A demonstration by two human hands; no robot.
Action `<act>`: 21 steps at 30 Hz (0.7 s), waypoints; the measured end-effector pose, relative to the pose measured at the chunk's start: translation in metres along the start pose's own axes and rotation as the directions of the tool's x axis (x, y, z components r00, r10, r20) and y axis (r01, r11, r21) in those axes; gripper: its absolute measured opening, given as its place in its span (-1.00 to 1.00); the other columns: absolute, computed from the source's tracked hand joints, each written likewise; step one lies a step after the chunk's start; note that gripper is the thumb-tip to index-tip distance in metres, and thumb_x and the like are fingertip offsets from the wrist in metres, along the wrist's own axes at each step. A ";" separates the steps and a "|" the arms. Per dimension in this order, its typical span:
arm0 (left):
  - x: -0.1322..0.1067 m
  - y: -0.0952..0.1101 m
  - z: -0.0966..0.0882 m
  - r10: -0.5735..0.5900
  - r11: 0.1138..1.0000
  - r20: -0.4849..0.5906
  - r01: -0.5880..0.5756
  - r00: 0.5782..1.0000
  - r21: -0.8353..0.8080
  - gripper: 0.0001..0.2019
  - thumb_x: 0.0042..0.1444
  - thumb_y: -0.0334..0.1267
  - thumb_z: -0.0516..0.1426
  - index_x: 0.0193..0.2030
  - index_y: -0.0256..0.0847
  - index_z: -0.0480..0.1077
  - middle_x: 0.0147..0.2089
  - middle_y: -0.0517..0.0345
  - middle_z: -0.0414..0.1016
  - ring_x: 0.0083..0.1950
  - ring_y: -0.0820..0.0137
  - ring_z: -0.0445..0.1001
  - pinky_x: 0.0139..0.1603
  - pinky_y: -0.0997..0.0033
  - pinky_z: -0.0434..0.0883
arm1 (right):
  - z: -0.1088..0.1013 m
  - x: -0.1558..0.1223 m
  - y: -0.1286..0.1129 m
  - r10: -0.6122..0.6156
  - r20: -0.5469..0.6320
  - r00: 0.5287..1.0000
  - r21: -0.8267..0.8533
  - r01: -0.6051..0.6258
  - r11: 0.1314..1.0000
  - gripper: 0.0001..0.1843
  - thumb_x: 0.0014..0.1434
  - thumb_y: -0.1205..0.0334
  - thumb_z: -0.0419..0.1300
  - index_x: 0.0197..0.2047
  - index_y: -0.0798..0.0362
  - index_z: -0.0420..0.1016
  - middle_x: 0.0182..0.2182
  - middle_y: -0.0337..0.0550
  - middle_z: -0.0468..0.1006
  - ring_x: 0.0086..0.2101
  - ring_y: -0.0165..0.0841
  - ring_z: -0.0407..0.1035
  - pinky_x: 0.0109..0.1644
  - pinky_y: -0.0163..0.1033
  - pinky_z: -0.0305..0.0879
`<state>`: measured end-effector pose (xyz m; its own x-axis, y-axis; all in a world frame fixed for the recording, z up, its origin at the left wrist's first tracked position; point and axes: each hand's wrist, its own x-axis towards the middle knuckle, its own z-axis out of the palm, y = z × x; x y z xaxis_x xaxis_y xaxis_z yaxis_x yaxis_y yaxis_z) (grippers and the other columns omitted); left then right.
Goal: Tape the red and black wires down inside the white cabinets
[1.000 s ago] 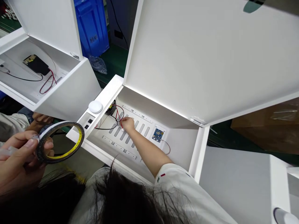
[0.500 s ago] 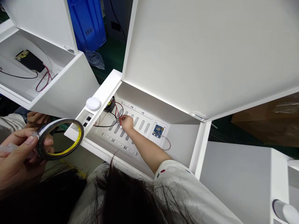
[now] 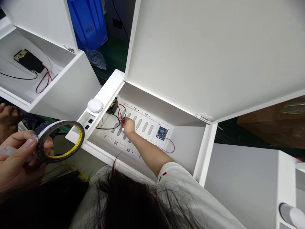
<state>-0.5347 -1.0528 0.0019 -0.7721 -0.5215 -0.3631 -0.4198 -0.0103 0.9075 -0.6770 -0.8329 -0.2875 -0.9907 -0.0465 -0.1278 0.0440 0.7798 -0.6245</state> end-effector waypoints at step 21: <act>-0.010 0.001 -0.001 0.016 0.997 0.084 -0.022 0.996 0.068 -0.78 0.05 0.04 0.19 -0.32 0.03 0.29 -0.32 0.19 0.43 -0.54 0.47 0.06 -0.69 0.55 0.17 | -0.011 0.025 0.007 0.020 -0.076 0.997 0.028 -0.018 0.999 -0.91 0.07 0.31 0.13 -0.41 0.04 0.47 -0.45 -0.21 0.52 -0.41 -0.38 0.36 -0.31 -0.34 0.21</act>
<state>-0.5269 -1.0487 0.0072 -0.8160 -0.4480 -0.3652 -0.4347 0.0592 0.8986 -0.7034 -0.8219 -0.2865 -0.9966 0.0166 -0.0811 0.0651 0.7628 -0.6433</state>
